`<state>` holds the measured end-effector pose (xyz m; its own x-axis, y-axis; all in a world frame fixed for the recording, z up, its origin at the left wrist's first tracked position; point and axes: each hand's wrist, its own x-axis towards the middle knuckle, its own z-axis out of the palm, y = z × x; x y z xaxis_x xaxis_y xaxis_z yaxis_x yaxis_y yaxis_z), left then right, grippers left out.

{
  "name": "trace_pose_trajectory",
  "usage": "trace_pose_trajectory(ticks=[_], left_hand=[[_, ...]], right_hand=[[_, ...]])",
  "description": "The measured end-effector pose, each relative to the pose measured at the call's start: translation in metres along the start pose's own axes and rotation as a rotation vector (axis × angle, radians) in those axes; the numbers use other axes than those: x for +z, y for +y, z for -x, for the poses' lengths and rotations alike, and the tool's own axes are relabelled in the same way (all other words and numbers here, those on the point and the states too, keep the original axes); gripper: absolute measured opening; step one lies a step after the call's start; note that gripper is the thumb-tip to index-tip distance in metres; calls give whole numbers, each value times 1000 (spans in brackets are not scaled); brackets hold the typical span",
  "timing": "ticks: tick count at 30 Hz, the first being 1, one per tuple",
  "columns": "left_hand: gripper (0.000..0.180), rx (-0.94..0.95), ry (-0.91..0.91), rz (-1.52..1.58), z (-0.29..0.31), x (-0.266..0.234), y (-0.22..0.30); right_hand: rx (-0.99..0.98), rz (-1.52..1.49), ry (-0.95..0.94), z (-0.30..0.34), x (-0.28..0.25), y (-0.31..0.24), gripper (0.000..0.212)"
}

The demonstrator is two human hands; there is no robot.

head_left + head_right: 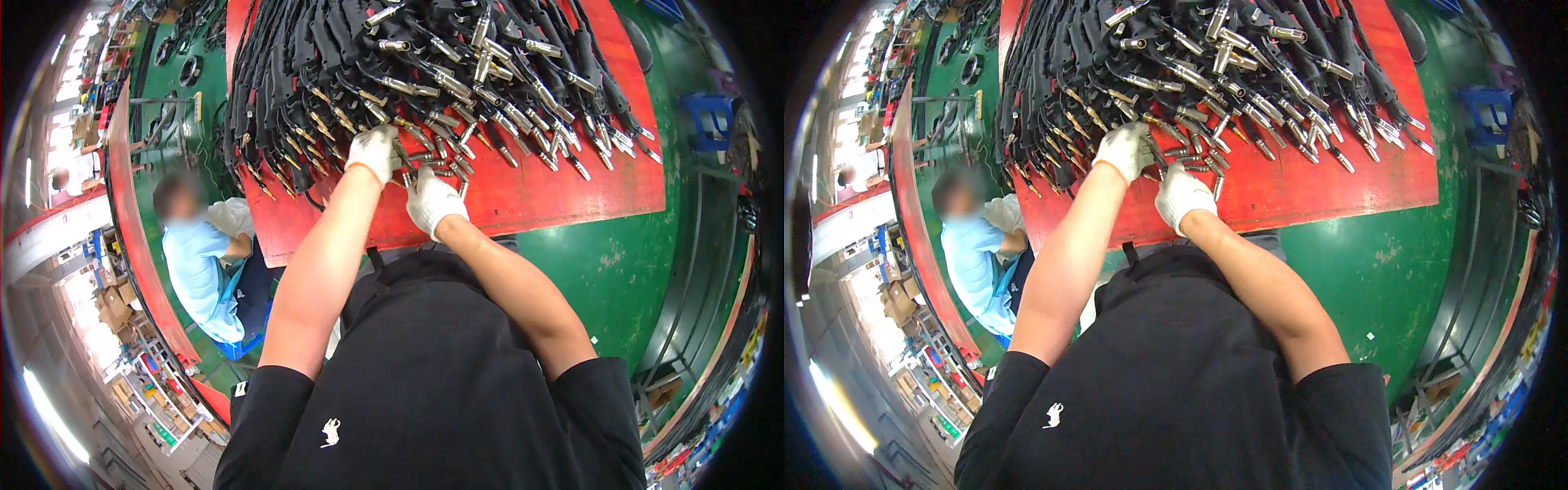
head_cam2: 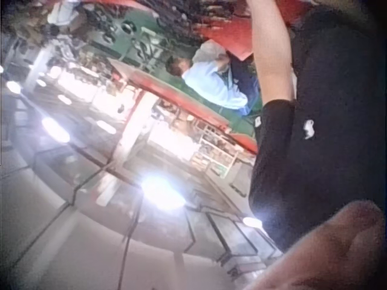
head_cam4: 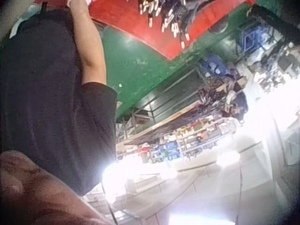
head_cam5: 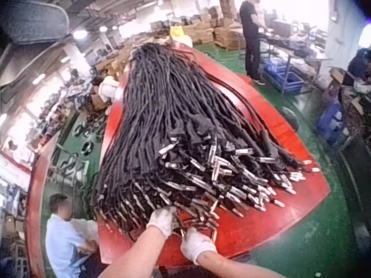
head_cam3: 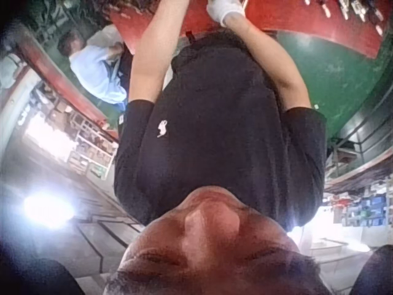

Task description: Assembling welding torch cable leads and connectors on a production line.

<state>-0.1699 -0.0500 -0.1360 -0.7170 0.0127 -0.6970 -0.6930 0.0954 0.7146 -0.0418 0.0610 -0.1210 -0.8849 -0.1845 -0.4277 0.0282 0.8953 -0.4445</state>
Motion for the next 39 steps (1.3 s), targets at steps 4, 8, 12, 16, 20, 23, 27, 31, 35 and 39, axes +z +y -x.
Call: trace_pose_trajectory(ticks=[4, 8, 12, 16, 20, 23, 27, 31, 35, 39], left_hand=[[32, 74, 272, -666, -47, 16, -27], [40, 115, 311, -1446, -30, 39, -4], [36, 76, 147, -1819, -26, 42, 11], [33, 147, 178, -1860, -17, 24, -5], [25, 98, 160, -19, 34, 18, -7], [22, 256, -87, -51, 62, -29, -30], [24, 238, 57, -187, 89, -44, -53], [22, 243, 89, -136, 95, -53, -84], [15, 599, 208, -616, 62, -73, -125], [22, 776, 362, -841, 76, -40, -72]], right_hand=[[49, 69, -45, 1, 0, -2, 30], [20, -18, 49, 0, 12, 9, 28], [65, -392, -46, 41, -22, 14, 31], [394, -716, -134, 96, 13, 39, 40], [452, -1166, -293, 84, 25, 78, 29], [487, -1381, -397, 87, 6, 71, 22], [333, -1223, -472, 88, 5, 61, 25], [255, -1036, -511, 85, -10, 42, 39], [185, -685, -284, 59, -17, 26, 55], [214, -612, -60, 32, -2, 45, 54]])
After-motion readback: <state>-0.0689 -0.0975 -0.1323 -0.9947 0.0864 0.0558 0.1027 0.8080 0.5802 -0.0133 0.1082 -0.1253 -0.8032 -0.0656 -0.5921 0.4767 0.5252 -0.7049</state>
